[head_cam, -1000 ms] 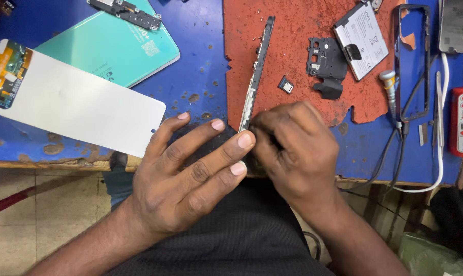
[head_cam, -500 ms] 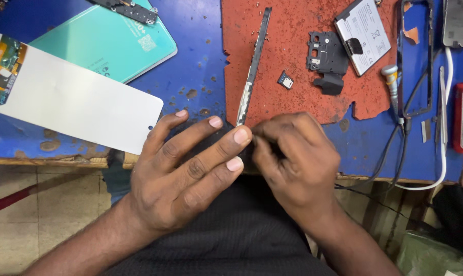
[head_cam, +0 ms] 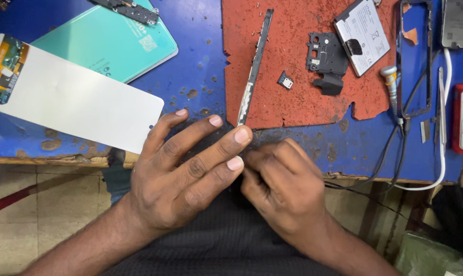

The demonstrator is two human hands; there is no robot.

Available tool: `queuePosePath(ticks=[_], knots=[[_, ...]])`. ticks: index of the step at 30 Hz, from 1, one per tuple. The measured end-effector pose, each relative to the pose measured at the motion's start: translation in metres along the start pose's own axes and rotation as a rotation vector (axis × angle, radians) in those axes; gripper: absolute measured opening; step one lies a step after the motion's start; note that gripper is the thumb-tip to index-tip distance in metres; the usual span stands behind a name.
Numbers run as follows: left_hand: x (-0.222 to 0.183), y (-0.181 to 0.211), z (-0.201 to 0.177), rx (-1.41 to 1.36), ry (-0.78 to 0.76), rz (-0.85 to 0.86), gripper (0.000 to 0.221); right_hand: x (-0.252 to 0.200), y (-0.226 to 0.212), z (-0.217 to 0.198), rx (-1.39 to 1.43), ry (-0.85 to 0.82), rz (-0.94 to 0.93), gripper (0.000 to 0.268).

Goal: The person cleans and disassembles internal components of a mobile phone. They use a small brush to sweep the frame and a thin prying tool to separate the internal layers and ribbon cables.

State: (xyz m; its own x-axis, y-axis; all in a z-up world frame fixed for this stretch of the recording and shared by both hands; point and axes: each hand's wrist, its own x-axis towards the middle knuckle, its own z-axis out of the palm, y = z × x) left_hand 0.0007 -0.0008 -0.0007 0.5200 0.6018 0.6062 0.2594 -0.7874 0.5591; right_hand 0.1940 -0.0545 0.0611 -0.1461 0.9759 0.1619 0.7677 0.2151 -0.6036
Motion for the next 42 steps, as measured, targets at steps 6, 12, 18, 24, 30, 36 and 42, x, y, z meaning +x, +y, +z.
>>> queuePosePath(ticks=[6,12,18,24,30,36,42], knots=[[0.001,0.001,0.000,0.007,-0.005,0.010,0.035,-0.001,0.003,-0.002,0.062,-0.015,0.071,0.018],[0.005,0.004,-0.007,-0.062,0.014,0.001,0.042,0.019,0.022,-0.019,-0.093,0.198,0.072,0.013],[0.006,0.004,-0.006,-0.121,0.027,-0.011,0.045,0.061,0.046,-0.025,-0.079,0.210,0.013,0.007],[0.008,0.005,-0.010,-0.089,-0.004,-0.045,0.048,0.086,0.058,-0.020,-0.136,0.158,-0.089,0.010],[0.011,0.004,-0.012,-0.105,-0.029,-0.063,0.055,0.089,0.064,-0.016,-0.178,0.150,-0.144,0.010],[0.015,0.002,-0.014,-0.096,-0.041,-0.033,0.056,0.084,0.058,-0.016,-0.261,0.111,-0.180,0.010],[0.016,0.002,-0.014,-0.086,-0.033,-0.023,0.053,0.064,0.040,-0.014,-0.257,0.065,-0.130,0.014]])
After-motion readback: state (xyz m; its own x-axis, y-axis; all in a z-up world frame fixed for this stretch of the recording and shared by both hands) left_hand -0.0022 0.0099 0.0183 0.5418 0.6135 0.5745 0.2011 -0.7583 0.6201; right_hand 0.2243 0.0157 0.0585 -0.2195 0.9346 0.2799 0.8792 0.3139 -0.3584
